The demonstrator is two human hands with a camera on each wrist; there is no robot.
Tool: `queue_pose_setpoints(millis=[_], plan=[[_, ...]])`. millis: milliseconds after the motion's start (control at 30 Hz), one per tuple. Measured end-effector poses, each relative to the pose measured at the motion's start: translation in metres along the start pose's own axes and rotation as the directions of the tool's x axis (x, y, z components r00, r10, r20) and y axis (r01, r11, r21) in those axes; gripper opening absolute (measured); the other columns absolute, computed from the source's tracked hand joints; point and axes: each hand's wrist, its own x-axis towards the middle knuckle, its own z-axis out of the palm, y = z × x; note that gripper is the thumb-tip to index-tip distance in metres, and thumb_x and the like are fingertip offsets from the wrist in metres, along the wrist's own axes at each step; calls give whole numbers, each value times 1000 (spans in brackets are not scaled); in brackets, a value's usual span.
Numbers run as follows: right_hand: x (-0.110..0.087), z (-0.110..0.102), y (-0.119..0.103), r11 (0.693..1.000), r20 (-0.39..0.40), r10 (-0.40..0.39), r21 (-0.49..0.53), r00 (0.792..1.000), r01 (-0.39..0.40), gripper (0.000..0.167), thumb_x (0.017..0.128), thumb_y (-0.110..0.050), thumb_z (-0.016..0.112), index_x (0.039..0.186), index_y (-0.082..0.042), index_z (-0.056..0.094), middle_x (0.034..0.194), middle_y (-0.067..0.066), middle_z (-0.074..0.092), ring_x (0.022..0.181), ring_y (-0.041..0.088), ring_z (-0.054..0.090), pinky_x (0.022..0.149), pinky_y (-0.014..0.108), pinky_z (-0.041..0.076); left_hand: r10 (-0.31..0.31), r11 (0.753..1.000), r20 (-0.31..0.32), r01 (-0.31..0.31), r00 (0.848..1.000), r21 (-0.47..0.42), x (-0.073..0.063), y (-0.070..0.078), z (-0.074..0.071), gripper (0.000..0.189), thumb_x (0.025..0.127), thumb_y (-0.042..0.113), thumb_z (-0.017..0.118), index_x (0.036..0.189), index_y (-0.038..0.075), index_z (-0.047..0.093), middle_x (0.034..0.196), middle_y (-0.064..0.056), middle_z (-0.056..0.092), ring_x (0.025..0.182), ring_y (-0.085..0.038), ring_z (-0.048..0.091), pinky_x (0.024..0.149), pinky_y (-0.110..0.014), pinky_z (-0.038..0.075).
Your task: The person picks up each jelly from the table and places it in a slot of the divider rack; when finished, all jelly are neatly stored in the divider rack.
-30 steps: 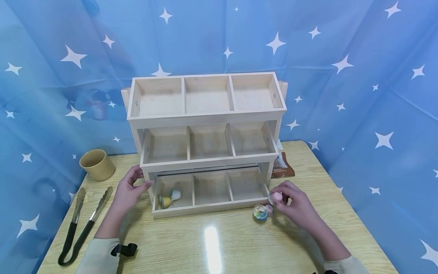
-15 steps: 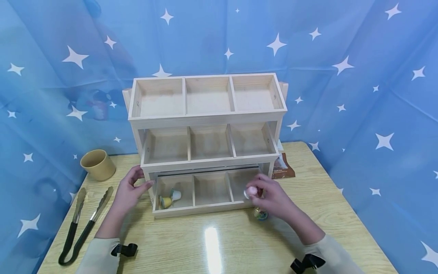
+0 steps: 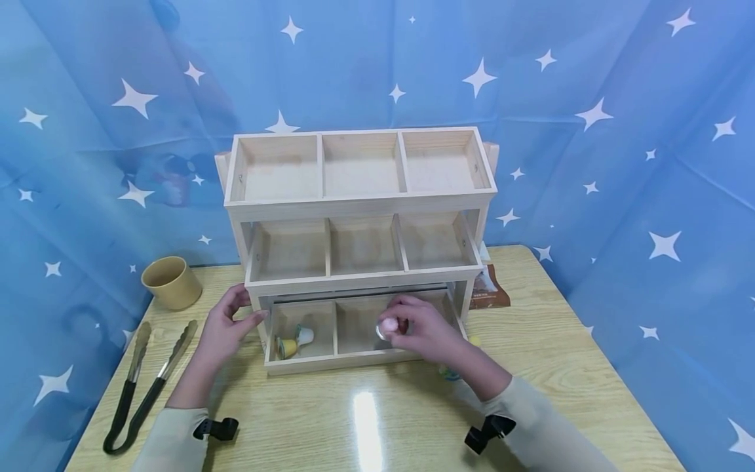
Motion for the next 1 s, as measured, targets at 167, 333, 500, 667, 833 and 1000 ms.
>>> queue_pose_setpoints(millis=[167,333,500,667,833,1000], plan=[[12,9,-6,1000,43,-3,25,999,2,31,87,4,81,116,-7,82,120,7,69,91,15,67,74,32,65,4,1000,-5,-4,1000,1,2,2,-2,58,103,5,79,155,1,54,136,-27,67,117,-3,62,88,-18,60],[15,22,-4,999,84,49,4,995,-49,36,87,3,84,122,-5,80,126,10,70,94,14,67,78,27,64,-5,1000,-5,5,1000,-1,3,-1,-3,57,103,7,80,154,1,54,135,-27,67,116,-5,63,88,-20,61],[14,32,0,998,92,60,-38,994,-57,38,88,-1,88,124,-5,80,131,13,70,101,17,68,83,25,63,-4,1000,7,4,1000,-20,3,-5,-1,56,103,7,80,152,1,55,133,-26,68,116,-7,64,88,-23,62],[16,38,1,999,82,31,-26,996,-29,31,92,-5,89,121,-5,79,125,9,70,97,16,70,81,27,64,9,1000,7,-9,1000,-9,2,-9,0,55,103,7,80,152,2,56,133,-25,69,116,-7,64,87,-23,62],[26,45,-1,998,112,27,-60,993,-20,28,96,-10,87,121,-3,79,112,4,71,94,14,69,81,29,62,14,1000,-1,-14,1000,2,2,-8,1,56,103,7,80,153,3,56,134,-23,69,117,-6,64,88,-22,61],[37,51,-3,995,159,25,-101,987,-9,26,96,-7,86,120,0,78,111,7,72,94,17,71,83,25,62,11,1000,-6,-11,1000,4,2,-8,0,57,102,6,81,154,4,56,135,-24,69,117,-7,64,91,-22,59]])
